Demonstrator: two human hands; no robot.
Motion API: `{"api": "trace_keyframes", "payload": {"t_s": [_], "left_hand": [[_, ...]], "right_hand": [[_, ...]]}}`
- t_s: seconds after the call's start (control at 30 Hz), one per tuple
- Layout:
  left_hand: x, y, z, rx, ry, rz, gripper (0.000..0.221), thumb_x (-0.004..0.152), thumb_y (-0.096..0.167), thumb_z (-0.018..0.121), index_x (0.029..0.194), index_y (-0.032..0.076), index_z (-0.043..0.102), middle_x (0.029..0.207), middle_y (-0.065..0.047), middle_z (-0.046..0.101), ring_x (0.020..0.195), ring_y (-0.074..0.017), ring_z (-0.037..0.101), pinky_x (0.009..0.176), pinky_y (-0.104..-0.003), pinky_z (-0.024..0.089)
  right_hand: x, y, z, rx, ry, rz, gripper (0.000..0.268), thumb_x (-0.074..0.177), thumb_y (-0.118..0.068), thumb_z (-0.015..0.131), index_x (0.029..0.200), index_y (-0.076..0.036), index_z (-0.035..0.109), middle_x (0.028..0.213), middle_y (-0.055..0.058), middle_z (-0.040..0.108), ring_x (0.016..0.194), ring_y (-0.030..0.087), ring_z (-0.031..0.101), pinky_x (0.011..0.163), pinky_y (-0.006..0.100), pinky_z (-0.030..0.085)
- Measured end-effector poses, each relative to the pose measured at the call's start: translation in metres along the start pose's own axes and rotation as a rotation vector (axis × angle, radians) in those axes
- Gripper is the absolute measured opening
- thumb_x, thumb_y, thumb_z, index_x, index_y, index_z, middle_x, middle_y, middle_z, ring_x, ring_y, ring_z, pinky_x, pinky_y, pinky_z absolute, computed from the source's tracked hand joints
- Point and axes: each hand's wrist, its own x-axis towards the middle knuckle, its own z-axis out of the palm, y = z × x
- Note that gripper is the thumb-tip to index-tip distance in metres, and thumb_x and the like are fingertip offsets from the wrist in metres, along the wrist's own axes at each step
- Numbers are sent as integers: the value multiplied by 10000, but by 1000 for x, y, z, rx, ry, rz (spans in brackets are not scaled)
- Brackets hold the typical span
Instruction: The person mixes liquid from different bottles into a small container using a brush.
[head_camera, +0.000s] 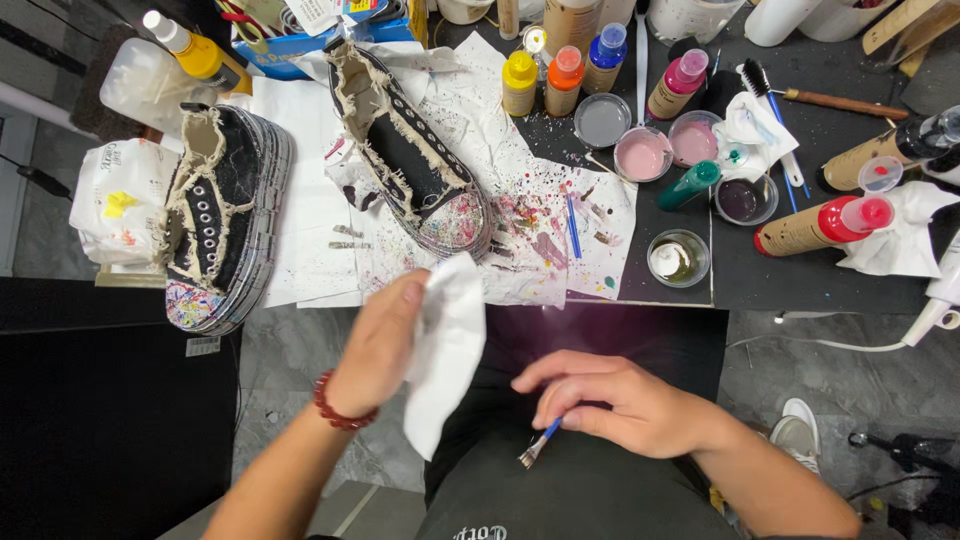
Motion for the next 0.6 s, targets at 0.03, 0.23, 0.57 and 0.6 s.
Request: {"api": "trace_keyframes", "payload": {"t_s": [0.03, 0.23, 0.57, 0.6], "left_hand": [[-7, -3, 20, -169, -57, -16, 441, 1118, 304, 327, 1026, -3, 630, 889, -46, 576, 793, -126, 532, 721, -258, 460], [-16, 0, 80, -37, -79, 401, 309, 1093, 154, 469, 1174, -44, 692, 1158, -196, 704, 1011, -299, 722, 882, -351, 575], [6, 8, 70, 195, -88, 132, 180, 919, 158, 671, 947, -8, 735, 815, -126, 685, 707, -263, 691, 614, -342, 530], [6, 12, 73, 198, -14, 158, 192, 888, 171, 698, 944, -13, 704, 830, -121, 675, 703, -252, 695, 604, -337, 532]], "right_hand": [[2, 8, 2, 107, -30, -75, 106, 950, 68, 588, 1033, 18, 633, 1094, 182, 701, 1189, 407, 582, 962, 408, 501], [7, 37, 4, 626, -141, 426, 89, 1025, -60, 618, 1063, -14, 684, 1126, 143, 771, 978, 227, 706, 883, 370, 569], [24, 34, 5, 69, -350, 176, 161, 998, -130, 666, 1114, -66, 759, 1015, 91, 714, 945, 255, 670, 841, 365, 515], [23, 33, 3, 82, -337, 177, 158, 999, -128, 666, 1107, -61, 760, 1020, 91, 727, 950, 254, 681, 850, 367, 518]]}}
